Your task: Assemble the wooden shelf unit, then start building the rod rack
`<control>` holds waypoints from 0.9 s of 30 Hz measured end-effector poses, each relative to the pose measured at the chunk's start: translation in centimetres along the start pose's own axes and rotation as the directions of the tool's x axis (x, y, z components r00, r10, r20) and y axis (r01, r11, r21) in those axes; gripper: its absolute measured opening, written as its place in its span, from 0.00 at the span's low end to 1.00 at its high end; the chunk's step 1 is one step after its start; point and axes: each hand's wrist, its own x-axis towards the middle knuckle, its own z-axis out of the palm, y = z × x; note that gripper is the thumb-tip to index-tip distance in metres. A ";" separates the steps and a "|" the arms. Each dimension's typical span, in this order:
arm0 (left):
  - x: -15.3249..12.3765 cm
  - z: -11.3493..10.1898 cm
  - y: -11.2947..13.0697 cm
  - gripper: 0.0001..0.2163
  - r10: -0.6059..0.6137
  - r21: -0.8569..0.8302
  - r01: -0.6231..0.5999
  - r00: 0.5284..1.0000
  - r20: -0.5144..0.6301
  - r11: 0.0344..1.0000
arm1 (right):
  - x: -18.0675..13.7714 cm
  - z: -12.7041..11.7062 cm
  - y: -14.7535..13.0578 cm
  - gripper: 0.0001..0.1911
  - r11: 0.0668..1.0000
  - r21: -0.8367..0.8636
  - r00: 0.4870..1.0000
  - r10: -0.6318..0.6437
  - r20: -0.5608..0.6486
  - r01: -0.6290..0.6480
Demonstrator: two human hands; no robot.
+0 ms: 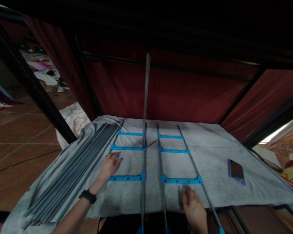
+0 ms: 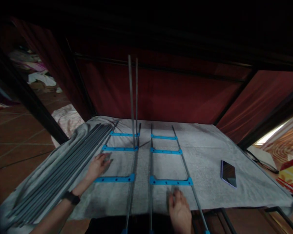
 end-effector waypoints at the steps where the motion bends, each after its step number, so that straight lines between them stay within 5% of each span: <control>1: -0.9 -0.5 -1.2 0.24 -0.059 0.065 0.062 0.997 -0.046 0.996 | 0.9 -0.7 1.8 0.23 0.998 -0.066 0.999 0.021 -0.027 -0.023; 6: -5.1 -1.7 -5.1 0.22 -0.259 0.131 0.255 0.966 0.013 0.958 | 3.2 -1.8 8.1 0.24 0.970 -0.205 0.991 0.127 -0.039 -0.132; 15: -3.6 -1.7 -4.4 0.17 -0.404 -0.174 0.431 0.899 0.171 0.886 | 6.2 -1.9 9.4 0.20 0.891 0.131 0.883 0.393 0.258 -0.435; 20: -3.0 -3.5 -3.1 0.14 -0.541 -0.565 0.555 0.813 0.213 0.611 | 7.6 -4.6 9.5 0.19 0.601 0.487 0.772 0.442 0.457 -0.633; 23: -2.8 -6.3 -1.1 0.18 -0.490 -0.762 0.532 0.808 0.328 0.368 | 8.3 -6.8 9.0 0.19 0.426 0.669 0.791 0.381 0.478 -0.609; 27: -1.9 -11.1 1.3 0.22 -0.413 -0.825 0.509 0.825 0.385 0.248 | 9.8 -9.9 9.1 0.21 0.357 0.717 0.794 0.384 0.472 -0.599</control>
